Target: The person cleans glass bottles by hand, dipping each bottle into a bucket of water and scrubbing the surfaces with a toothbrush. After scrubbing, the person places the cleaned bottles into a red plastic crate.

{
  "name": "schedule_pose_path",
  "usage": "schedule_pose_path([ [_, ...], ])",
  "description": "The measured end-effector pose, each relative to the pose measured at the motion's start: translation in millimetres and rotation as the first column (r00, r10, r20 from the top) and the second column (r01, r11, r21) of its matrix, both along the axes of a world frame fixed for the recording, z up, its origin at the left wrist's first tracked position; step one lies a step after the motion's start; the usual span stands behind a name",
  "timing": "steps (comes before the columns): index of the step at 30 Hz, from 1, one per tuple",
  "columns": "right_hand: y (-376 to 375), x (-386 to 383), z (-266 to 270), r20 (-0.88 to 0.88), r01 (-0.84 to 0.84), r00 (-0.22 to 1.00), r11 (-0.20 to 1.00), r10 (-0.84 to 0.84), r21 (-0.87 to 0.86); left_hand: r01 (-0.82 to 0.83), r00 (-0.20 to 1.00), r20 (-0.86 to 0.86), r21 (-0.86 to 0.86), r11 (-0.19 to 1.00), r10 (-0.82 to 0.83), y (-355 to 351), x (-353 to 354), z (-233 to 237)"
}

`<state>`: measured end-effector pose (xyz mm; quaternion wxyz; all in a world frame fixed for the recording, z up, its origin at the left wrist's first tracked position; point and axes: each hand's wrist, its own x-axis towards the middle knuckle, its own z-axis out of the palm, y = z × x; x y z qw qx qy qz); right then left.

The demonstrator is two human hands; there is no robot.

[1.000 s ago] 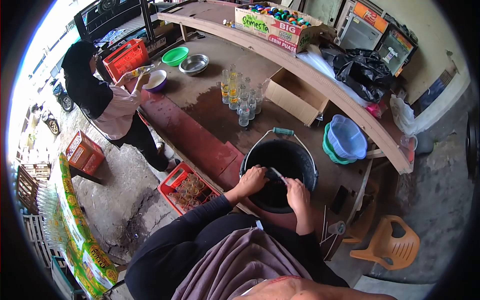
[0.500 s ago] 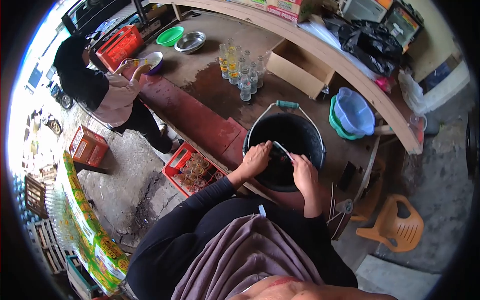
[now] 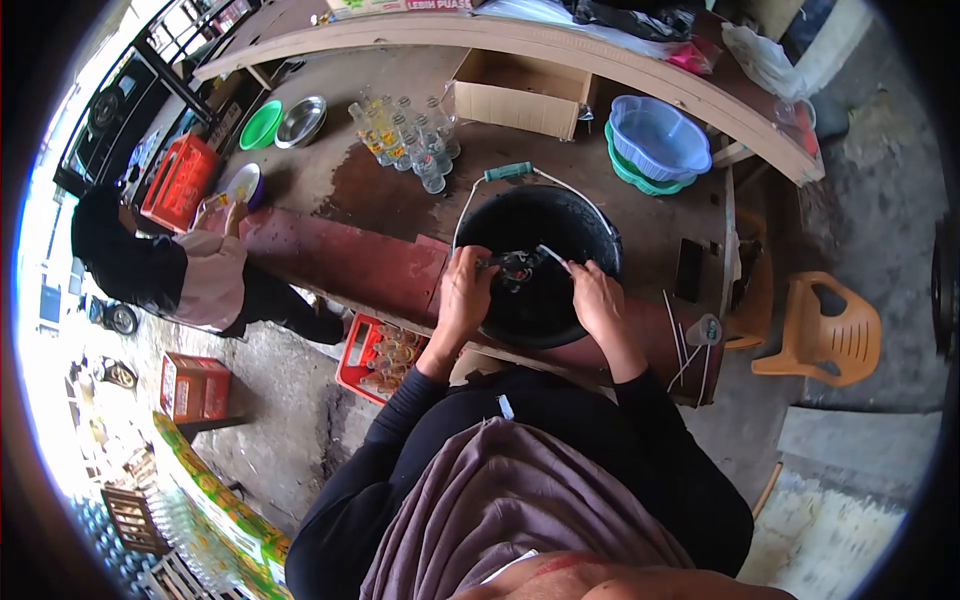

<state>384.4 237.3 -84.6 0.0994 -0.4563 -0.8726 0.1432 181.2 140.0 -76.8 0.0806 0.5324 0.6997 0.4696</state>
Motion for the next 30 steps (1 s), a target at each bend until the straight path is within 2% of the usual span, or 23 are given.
schedule_pose_path([
  [2, -7, -3, 11, -0.083, 0.003, 0.997, 1.000, -0.004, -0.009, -0.039, 0.999, -0.031, 0.005, 0.999, 0.040, -5, -11, 16],
  [4, -17, -12, 17, -0.291, -0.084, 0.951, 0.994, 0.100, 0.068, -0.060, 0.998, -0.007, 0.028, 0.998, 0.061, -11, -19, 28],
  [5, -17, -13, 15, -0.298, -0.079, 0.950, 0.995, 0.095, 0.066, -0.084, 0.996, -0.003, 0.035, 0.996, 0.084, -14, -21, 34],
  [8, 4, -13, -13, -0.041, -0.023, 0.999, 1.000, 0.023, -0.010, -0.123, 0.992, 0.027, -0.017, 0.992, 0.123, -25, -26, 44],
  [9, 1, -13, -7, -0.047, -0.015, 0.999, 1.000, 0.015, -0.009, -0.115, 0.993, 0.022, -0.016, 0.993, 0.115, -29, -27, 41],
  [11, -8, -18, 16, -0.195, 0.010, 0.981, 0.999, -0.019, -0.045, -0.171, 0.985, -0.038, 0.019, 0.985, 0.171, -33, -31, 35],
  [13, -14, -20, 10, -0.224, -0.047, 0.974, 0.998, 0.038, -0.034, -0.179, 0.984, -0.011, 0.002, 0.984, 0.179, -36, -32, 38],
  [15, -13, -21, -1, -0.091, -0.065, 0.994, 0.998, 0.062, -0.027, -0.200, 0.979, 0.046, -0.003, 0.980, 0.200, -36, -33, 44],
  [16, -7, -19, -2, 0.025, -0.027, 0.999, 0.998, 0.028, -0.049, -0.209, 0.978, -0.020, -0.071, 0.975, 0.209, -35, -34, 48],
  [17, 1, -14, -3, 0.041, -0.034, 0.999, 0.998, 0.036, -0.056, -0.212, 0.977, -0.019, -0.068, 0.975, 0.211, -32, -32, 52],
  [19, 3, -14, 5, -0.084, 0.014, 0.996, 0.998, -0.018, -0.054, -0.131, 0.991, 0.006, -0.037, 0.991, 0.131, -24, -30, 58],
  [20, 2, -15, 4, -0.084, 0.011, 0.996, 0.998, -0.016, -0.057, -0.112, 0.993, -0.041, -0.017, 0.994, 0.111, -18, -32, 50],
  [22, 3, -14, 4, -0.246, -0.004, 0.969, 1.000, 0.007, 0.015, -0.072, 0.995, -0.076, -0.040, 0.997, 0.069, -3, -29, 47],
  [24, 0, -12, 3, -0.290, 0.016, 0.957, 1.000, -0.008, 0.025, 0.014, 0.994, -0.103, -0.117, 0.993, -0.026, 15, -26, 43],
  [27, 1, -7, 8, -0.348, 0.052, 0.937, 0.998, -0.034, 0.044, 0.184, 0.973, -0.121, -0.109, 0.977, -0.197, 46, -24, 13],
  [28, 0, -5, 10, -0.362, 0.074, 0.931, 0.996, -0.052, 0.047, 0.186, 0.973, -0.121, -0.107, 0.977, -0.198, 55, -22, 6],
  [30, 0, 0, 13, -0.362, 0.103, 0.929, 0.993, -0.076, 0.056, 0.295, 0.921, -0.231, -0.110, 0.949, -0.313, 70, -16, -6],
])
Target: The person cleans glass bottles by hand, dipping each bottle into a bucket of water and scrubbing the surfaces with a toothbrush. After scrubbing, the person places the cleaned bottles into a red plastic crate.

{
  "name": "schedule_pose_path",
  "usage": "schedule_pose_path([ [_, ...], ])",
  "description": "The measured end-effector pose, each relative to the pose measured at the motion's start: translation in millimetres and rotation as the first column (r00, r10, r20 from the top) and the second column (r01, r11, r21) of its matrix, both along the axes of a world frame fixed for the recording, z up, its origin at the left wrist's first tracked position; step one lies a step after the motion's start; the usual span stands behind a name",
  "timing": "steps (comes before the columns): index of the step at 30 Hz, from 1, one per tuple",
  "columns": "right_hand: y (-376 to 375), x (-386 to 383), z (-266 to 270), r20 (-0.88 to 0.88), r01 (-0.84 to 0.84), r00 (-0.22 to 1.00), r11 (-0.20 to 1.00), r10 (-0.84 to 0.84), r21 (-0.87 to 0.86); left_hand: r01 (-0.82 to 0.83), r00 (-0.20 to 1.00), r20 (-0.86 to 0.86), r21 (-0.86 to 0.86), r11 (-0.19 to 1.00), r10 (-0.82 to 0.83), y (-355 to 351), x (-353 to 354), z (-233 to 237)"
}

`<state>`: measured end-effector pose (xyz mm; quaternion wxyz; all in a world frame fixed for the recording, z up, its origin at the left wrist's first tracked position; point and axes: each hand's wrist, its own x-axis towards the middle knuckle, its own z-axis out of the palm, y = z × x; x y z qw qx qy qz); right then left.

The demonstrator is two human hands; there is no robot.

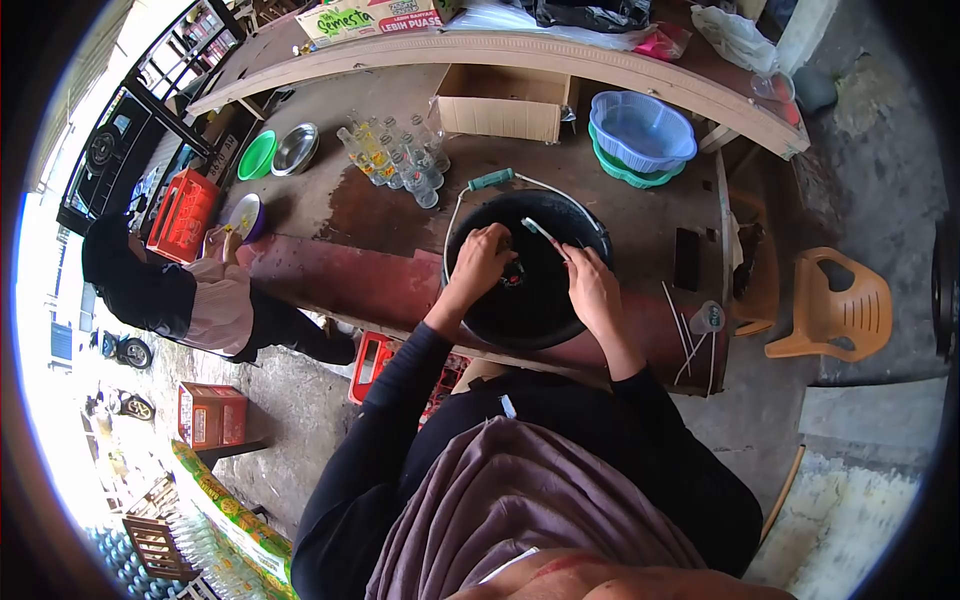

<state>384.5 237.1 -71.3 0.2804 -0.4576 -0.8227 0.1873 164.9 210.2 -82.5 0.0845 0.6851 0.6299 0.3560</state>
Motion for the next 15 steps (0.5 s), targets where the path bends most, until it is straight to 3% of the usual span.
schedule_pose_path([
  [5, -2, 12, -5, -0.058, 0.000, 0.998, 0.999, 0.002, 0.044, 0.048, 0.999, 0.010, -0.113, 0.992, -0.047, 29, 16, -30],
  [11, 2, 14, -5, -0.150, 0.008, 0.989, 0.999, -0.002, 0.035, -0.076, 0.993, -0.114, -0.321, 0.944, 0.042, 37, 27, -84],
  [13, 3, 13, -7, -0.163, 0.016, 0.987, 0.998, -0.007, 0.056, -0.013, 0.990, -0.130, -0.425, 0.905, -0.047, 37, 28, -86],
  [15, 4, 11, -9, -0.159, 0.021, 0.987, 0.998, -0.011, 0.057, -0.018, 0.995, -0.093, -0.490, 0.872, -0.031, 41, 32, -88],
])
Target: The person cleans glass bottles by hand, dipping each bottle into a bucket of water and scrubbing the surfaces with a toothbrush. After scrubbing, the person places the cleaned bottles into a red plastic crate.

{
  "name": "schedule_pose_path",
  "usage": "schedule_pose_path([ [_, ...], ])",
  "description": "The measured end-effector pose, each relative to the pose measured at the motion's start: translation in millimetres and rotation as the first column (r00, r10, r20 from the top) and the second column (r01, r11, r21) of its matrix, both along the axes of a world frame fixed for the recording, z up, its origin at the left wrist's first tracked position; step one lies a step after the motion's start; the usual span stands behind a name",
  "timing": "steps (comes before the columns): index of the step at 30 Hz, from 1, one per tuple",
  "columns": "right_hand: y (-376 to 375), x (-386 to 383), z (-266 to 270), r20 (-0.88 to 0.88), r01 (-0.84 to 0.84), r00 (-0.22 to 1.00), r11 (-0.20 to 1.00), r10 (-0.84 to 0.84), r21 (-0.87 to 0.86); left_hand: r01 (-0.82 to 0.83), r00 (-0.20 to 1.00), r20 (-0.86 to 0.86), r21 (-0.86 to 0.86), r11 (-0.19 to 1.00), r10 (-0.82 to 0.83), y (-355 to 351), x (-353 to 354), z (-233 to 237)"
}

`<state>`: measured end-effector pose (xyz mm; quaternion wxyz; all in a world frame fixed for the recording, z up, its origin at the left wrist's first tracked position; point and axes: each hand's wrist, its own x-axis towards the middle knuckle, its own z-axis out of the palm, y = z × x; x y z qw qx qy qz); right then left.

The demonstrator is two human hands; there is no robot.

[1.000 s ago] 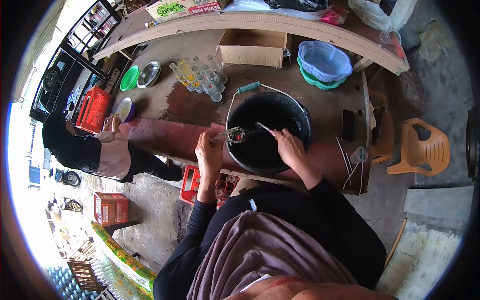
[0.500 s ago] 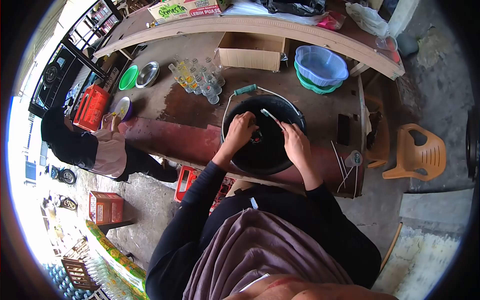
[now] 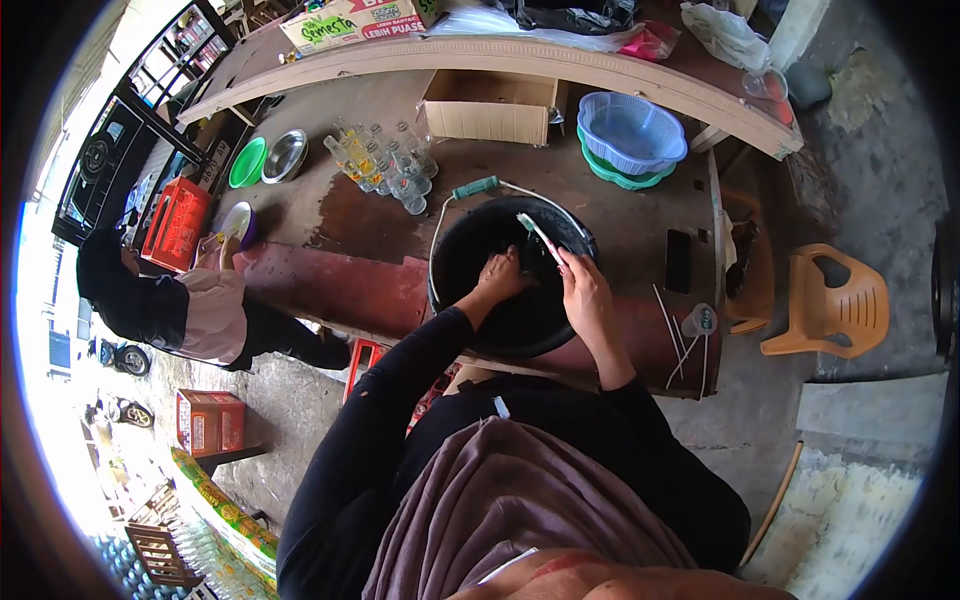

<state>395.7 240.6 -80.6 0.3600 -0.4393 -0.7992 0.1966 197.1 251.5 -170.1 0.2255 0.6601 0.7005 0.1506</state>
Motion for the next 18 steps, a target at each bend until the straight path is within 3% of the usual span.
schedule_pose_path([
  [4, 2, 0, -3, -0.029, -0.005, 1.000, 1.000, 0.006, 0.021, -0.070, 0.997, 0.031, -0.079, 0.994, 0.073, 5, 10, -5],
  [8, 5, 3, -7, -0.061, 0.006, 0.998, 0.999, -0.004, 0.033, -0.001, 0.999, 0.053, -0.073, 0.997, 0.005, 2, 6, 9],
  [11, 1, 5, -2, -0.139, 0.011, 0.990, 1.000, -0.009, 0.015, -0.035, 0.986, 0.162, -0.019, 0.999, 0.037, -5, -2, 28],
  [13, -4, 6, 5, -0.095, 0.053, 0.994, 0.998, -0.050, 0.024, -0.151, 0.925, 0.331, -0.127, 0.980, 0.186, -9, -8, 37],
  [14, -6, 6, 9, -0.098, 0.053, 0.994, 0.998, -0.050, 0.023, -0.152, 0.926, 0.328, -0.128, 0.980, 0.186, -11, -12, 37],
  [16, -11, 6, 15, 0.007, 0.080, 0.997, 0.994, -0.081, 0.068, -0.183, 0.789, 0.551, -0.210, 0.960, 0.271, -16, -17, 40],
  [18, -12, 4, 16, 0.012, 0.061, 0.998, 0.996, -0.062, 0.065, -0.182, 0.733, 0.600, -0.280, 0.943, 0.320, -24, -19, 56],
])
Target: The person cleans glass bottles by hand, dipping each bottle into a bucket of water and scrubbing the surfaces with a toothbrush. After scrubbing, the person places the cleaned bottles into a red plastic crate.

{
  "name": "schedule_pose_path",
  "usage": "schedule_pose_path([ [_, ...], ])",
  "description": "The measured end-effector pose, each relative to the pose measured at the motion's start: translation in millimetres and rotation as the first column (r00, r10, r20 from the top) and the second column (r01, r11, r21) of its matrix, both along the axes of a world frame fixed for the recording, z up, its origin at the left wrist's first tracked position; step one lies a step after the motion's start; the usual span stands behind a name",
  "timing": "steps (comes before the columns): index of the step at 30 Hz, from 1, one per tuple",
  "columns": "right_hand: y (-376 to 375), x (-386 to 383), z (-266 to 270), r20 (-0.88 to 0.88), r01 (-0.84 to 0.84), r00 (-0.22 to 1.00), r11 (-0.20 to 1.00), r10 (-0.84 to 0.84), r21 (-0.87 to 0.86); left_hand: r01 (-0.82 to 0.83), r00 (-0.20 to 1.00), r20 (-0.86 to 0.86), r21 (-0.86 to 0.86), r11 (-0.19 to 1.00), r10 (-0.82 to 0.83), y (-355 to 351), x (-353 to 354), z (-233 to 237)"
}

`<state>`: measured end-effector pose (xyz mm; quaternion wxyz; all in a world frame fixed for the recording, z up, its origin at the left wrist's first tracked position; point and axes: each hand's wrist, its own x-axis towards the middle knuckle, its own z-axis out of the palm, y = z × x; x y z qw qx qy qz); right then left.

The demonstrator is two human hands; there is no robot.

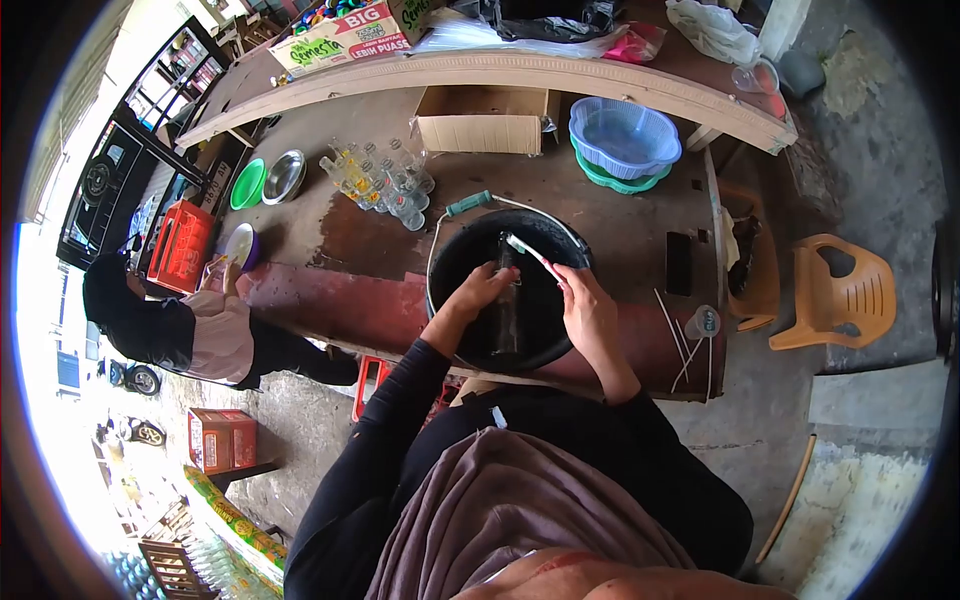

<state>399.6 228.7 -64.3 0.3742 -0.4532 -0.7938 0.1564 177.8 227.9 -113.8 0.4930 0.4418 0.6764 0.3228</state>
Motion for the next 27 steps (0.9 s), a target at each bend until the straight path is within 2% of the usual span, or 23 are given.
schedule_pose_path([
  [1, 0, 0, 1, 0.007, -0.015, 1.000, 1.000, 0.015, 0.000, -0.016, 0.996, 0.090, -0.053, 0.998, 0.020, -4, 1, 12],
  [2, 1, -1, 2, 0.007, -0.017, 1.000, 1.000, 0.017, 0.000, -0.017, 0.996, 0.090, -0.054, 0.998, 0.021, -7, 1, 22],
  [4, 4, -1, 3, 0.024, -0.158, 0.987, 0.986, 0.159, -0.054, 0.007, 0.983, 0.184, -0.115, 0.993, 0.015, -12, -1, 33],
  [5, 7, -2, -3, 0.083, -0.096, 0.991, 0.992, 0.103, -0.080, 0.008, 0.983, 0.184, -0.114, 0.993, 0.013, -15, -4, 30],
  [6, 11, -2, -2, 0.059, -0.058, 0.996, 0.994, 0.063, -0.089, 0.068, 0.973, 0.219, 0.018, 0.998, -0.070, -18, -6, 28],
  [7, 16, -1, 1, 0.116, -0.007, 0.993, 0.998, 0.013, -0.057, 0.122, 0.958, 0.241, 0.155, 0.980, -0.158, -18, -8, 27],
  [8, 19, 0, 4, 0.170, 0.042, 0.985, 0.999, -0.038, -0.023, 0.123, 0.958, 0.238, 0.158, 0.980, -0.159, -16, -9, 25],
  [10, 15, -1, 16, 0.085, 0.024, 0.996, 1.000, -0.023, -0.012, -0.006, 0.884, 0.466, -0.051, 0.999, 0.029, -17, -5, 40],
  [12, 5, -1, 21, -0.018, -0.197, 0.980, 0.976, 0.197, -0.096, 0.003, 0.876, 0.482, -0.005, 1.000, 0.000, -27, -5, 55],
  [14, 8, 0, 9, -0.001, -0.187, 0.982, 0.975, 0.188, -0.120, 0.014, 0.865, 0.500, 0.043, 0.999, -0.034, -34, -14, 51],
  [15, 13, 3, 8, 0.115, -0.052, 0.991, 0.996, 0.060, -0.073, 0.171, 0.914, 0.337, 0.188, 0.967, -0.228, -36, -20, 47],
  [16, 17, 6, 6, 0.223, 0.078, 0.972, 0.997, -0.074, -0.010, 0.342, 0.908, 0.140, 0.300, 0.891, -0.396, -36, -24, 42],
  [17, 17, 8, 4, 0.121, 0.059, 0.991, 0.998, -0.063, 0.036, 0.345, 0.907, 0.138, 0.301, 0.889, -0.398, -33, -27, 37],
  [18, 13, 8, 10, 0.119, 0.063, 0.991, 0.997, -0.067, 0.033, 0.227, 0.914, 0.324, 0.090, 0.970, -0.245, -29, -25, 44],
  [19, 5, 5, 17, 0.044, -0.072, 0.996, 0.997, 0.072, 0.002, 0.130, 0.887, 0.460, -0.148, 0.980, -0.048, -29, -24, 47],
  [20, -2, 3, 21, -0.036, -0.207, 0.978, 0.978, 0.207, -0.018, 0.135, 0.889, 0.456, -0.156, 0.978, -0.049, -33, -27, 43],
  [21, -6, 3, 22, -0.009, -0.237, 0.971, 0.968, 0.237, -0.083, 0.252, 0.933, 0.228, 0.133, 0.958, -0.277, -36, -31, 38],
  [22, -2, 3, 16, -0.013, -0.233, 0.972, 0.969, 0.233, -0.083, 0.412, 0.905, -0.063, 0.374, 0.831, -0.420, -37, -34, 33],
  [23, 6, 4, 6, 0.107, -0.106, 0.988, 0.991, 0.113, -0.077, 0.415, 0.904, -0.065, 0.374, 0.830, -0.422, -36, -36, 27],
  [24, 10, 6, 6, 0.225, 0.021, 0.974, 0.998, -0.008, -0.055, 0.335, 0.928, 0.084, 0.247, 0.909, -0.364, -36, -34, 26],
  [25, 12, 8, 6, 0.204, 0.034, 0.979, 0.998, -0.021, -0.058, 0.262, 0.935, 0.219, 0.103, 0.960, -0.278, -35, -34, 25],
  [26, 11, 6, 5, 0.201, 0.032, 0.979, 0.998, -0.020, -0.056, 0.261, 0.936, 0.216, 0.104, 0.960, -0.278, -35, -35, 24],
  [27, 4, 2, 14, 0.043, -0.094, 0.994, 0.994, 0.096, -0.062, 0.389, 0.921, -0.127, 0.352, 0.851, -0.368, -37, -34, 30],
])
